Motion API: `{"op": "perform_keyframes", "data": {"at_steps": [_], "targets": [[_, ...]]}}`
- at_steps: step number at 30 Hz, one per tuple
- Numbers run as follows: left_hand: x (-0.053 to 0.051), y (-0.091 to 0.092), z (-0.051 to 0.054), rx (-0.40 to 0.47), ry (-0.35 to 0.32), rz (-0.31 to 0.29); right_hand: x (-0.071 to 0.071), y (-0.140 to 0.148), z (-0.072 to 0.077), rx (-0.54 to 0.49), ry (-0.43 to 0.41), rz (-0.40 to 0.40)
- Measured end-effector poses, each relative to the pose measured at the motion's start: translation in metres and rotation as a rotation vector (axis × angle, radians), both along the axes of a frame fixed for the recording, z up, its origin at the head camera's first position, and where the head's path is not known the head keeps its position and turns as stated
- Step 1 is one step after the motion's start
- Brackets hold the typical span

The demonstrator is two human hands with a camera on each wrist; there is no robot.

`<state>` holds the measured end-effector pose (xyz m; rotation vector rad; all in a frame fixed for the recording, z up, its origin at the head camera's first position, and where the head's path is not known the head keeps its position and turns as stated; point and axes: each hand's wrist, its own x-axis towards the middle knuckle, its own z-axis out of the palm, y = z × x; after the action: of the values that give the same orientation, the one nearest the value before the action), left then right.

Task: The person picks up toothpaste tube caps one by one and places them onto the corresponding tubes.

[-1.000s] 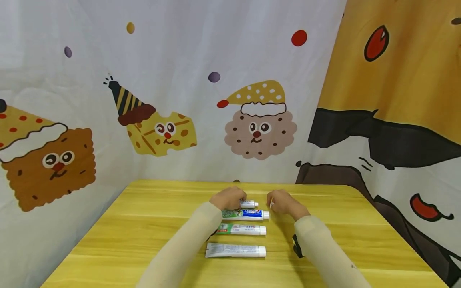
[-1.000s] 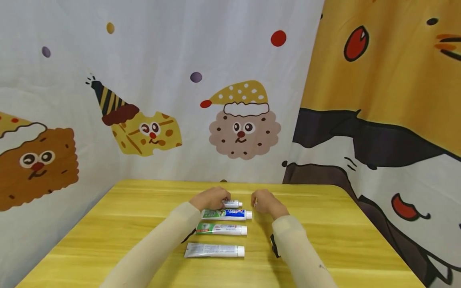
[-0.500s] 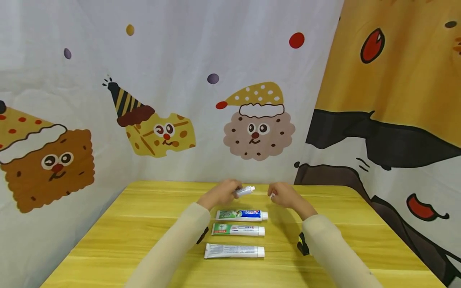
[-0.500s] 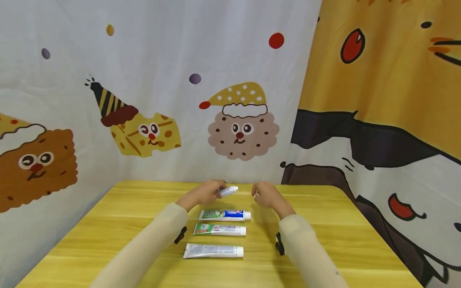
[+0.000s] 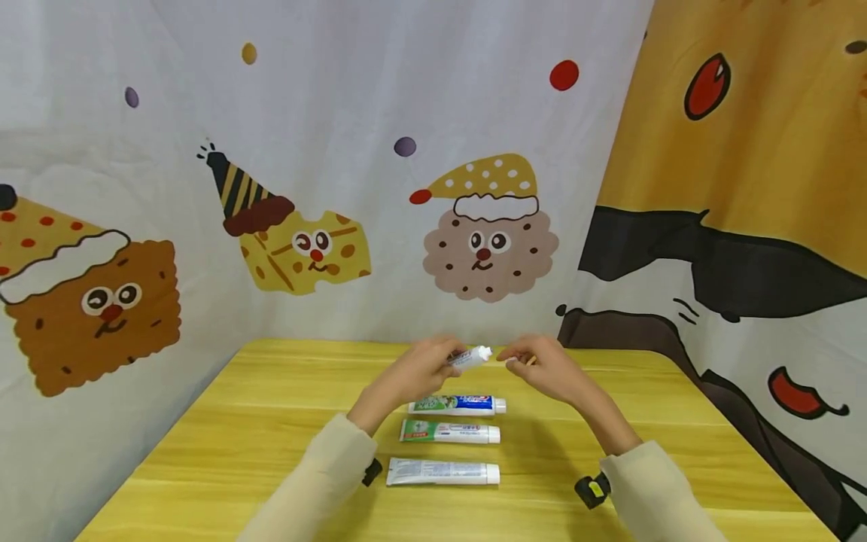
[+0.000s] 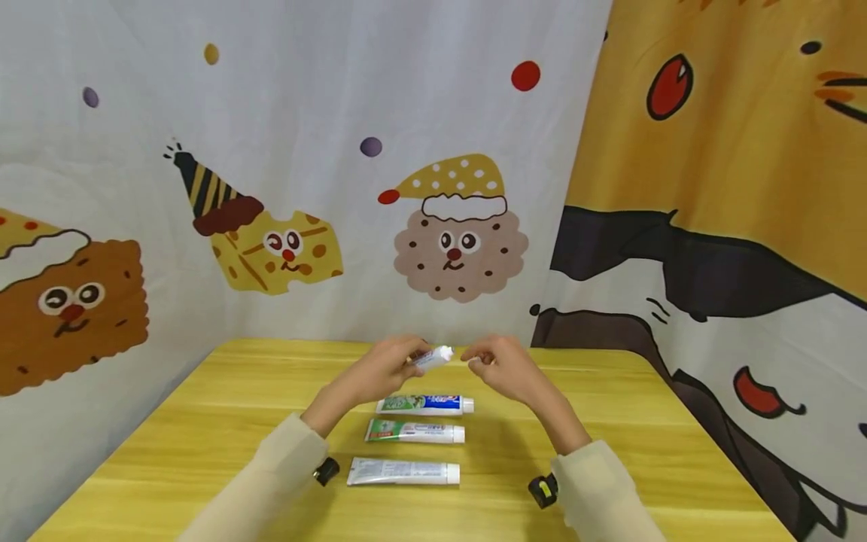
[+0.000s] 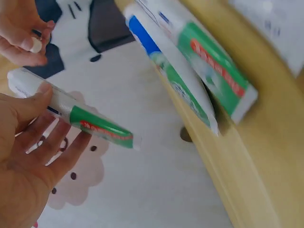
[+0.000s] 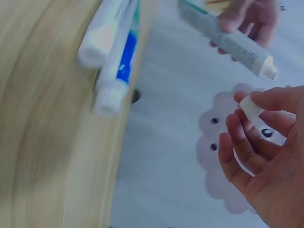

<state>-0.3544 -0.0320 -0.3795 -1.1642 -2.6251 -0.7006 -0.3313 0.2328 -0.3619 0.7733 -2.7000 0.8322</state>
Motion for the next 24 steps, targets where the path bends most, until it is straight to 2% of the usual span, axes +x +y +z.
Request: {"op": "perform_keyframes", "data": {"at_steps": [6,11,17,24], "targets": [[0.029,-0.002,-0.002,0.059,-0.005,-0.043,0.036,-0.001,0.006,-0.12,-0.057,-0.021],[0.045,-0.004,0.001,0.074,-0.004,-0.038,0.057,0.001,0.012,-0.184,-0.052,-0.007],[0.056,-0.002,0.006,0.052,0.009,-0.036,0.07,0.003,0.02,-0.248,-0.044,0.02],[0.066,-0.003,0.008,0.013,0.105,-0.061,0.075,0.005,0.023,-0.32,-0.047,0.07]]}}
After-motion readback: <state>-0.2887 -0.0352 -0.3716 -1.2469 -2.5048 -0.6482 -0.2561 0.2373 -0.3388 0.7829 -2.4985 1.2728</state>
